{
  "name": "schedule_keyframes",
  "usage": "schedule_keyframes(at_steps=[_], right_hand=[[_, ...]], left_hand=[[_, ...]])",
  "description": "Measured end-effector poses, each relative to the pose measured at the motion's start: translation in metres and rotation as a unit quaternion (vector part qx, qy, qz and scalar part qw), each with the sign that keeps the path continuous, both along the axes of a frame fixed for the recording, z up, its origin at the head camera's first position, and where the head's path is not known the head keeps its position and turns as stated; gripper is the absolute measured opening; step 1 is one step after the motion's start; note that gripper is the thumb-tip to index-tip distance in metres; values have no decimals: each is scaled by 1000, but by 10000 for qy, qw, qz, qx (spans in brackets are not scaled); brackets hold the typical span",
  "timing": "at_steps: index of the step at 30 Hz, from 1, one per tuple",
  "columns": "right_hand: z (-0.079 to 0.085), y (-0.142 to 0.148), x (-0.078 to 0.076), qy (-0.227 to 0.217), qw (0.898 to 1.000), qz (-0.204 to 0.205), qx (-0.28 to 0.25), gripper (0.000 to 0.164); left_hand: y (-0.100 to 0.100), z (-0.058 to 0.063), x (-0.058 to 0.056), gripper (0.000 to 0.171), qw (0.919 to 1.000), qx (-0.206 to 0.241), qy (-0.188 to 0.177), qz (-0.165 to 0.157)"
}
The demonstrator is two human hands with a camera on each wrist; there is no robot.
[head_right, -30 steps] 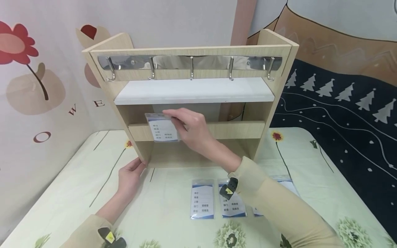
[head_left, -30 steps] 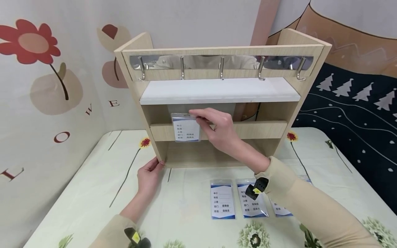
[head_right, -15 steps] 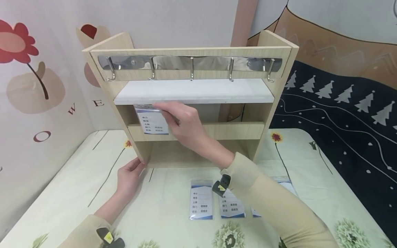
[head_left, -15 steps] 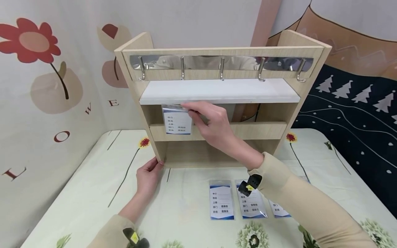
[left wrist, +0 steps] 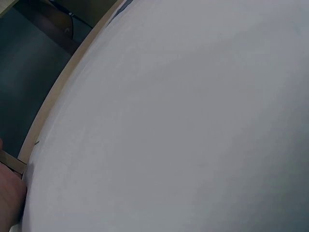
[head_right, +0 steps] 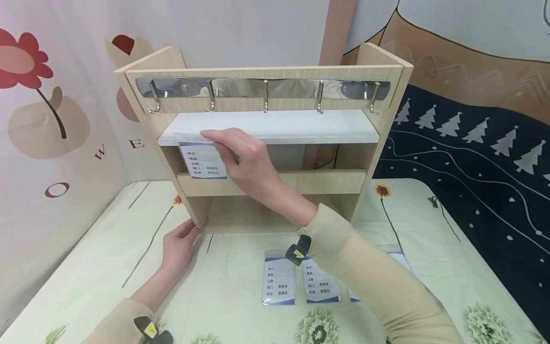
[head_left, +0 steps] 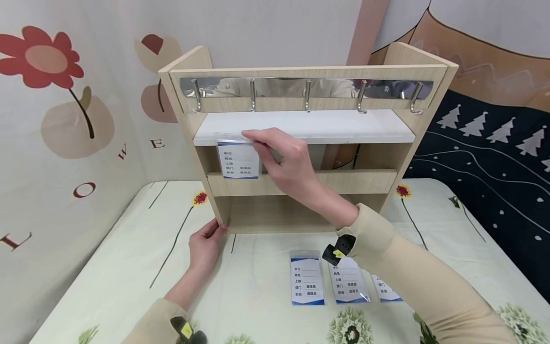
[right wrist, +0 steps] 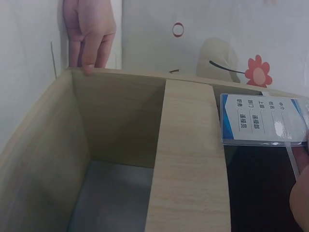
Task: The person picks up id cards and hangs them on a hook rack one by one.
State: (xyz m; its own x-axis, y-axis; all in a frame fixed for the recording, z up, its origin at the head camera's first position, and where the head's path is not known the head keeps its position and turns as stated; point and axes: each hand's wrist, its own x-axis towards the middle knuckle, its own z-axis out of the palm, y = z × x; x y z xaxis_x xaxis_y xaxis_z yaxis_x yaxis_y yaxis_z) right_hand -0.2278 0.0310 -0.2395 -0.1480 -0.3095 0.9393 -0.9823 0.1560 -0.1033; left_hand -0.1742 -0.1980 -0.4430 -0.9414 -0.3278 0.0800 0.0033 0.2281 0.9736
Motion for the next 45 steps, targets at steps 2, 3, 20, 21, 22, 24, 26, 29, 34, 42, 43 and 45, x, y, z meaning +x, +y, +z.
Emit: schedule_keyframes(at_steps=[2, 3, 20, 21, 22, 24, 26, 29, 34, 42, 43, 45], right_hand=[[3, -3, -1, 12, 10000, 48, -24, 22], [4, -5, -1, 24, 10000, 67, -38, 22], [10, -31, -4, 104, 9997, 229, -45, 20], [11, -32, -4, 110, 9997, 230, -46, 20], [11, -33, -3, 104, 9997, 239, -43, 20], [14, -35, -3, 95, 9996, 254, -46, 20], [16, -38, -2, 80, 9996, 269, -65, 20], [19, -42, 1, 63, 9994, 315, -102, 21], [20, -47, 4, 112, 9992, 352, -147, 21], [26, -54, 5, 125, 9995, 221, -202, 22], [26, -55, 6, 112, 9995, 226, -209, 22], [27, -57, 6, 89, 9994, 249, -211, 22]], left_hand=[[0, 0, 0, 37, 10000, 20, 7, 3], [0, 0, 0, 37, 10000, 36, 14, 4], [0, 0, 1, 38, 9998, 147, -97, -9], [0, 0, 1, 38, 9998, 147, -96, -3], [0, 0, 1, 38, 9999, 139, -92, 5], [1, 0, 1, 38, 9998, 148, -88, 29], [1, 0, 1, 38, 9998, 152, -86, 46], [1, 0, 0, 38, 9998, 182, -61, 76], [2, 1, 0, 38, 9997, 226, -44, 69], [1, 2, 0, 36, 9996, 250, -42, 117], [0, 1, 1, 37, 9995, 276, -35, 119], [-1, 1, 1, 37, 9995, 310, -18, 108]])
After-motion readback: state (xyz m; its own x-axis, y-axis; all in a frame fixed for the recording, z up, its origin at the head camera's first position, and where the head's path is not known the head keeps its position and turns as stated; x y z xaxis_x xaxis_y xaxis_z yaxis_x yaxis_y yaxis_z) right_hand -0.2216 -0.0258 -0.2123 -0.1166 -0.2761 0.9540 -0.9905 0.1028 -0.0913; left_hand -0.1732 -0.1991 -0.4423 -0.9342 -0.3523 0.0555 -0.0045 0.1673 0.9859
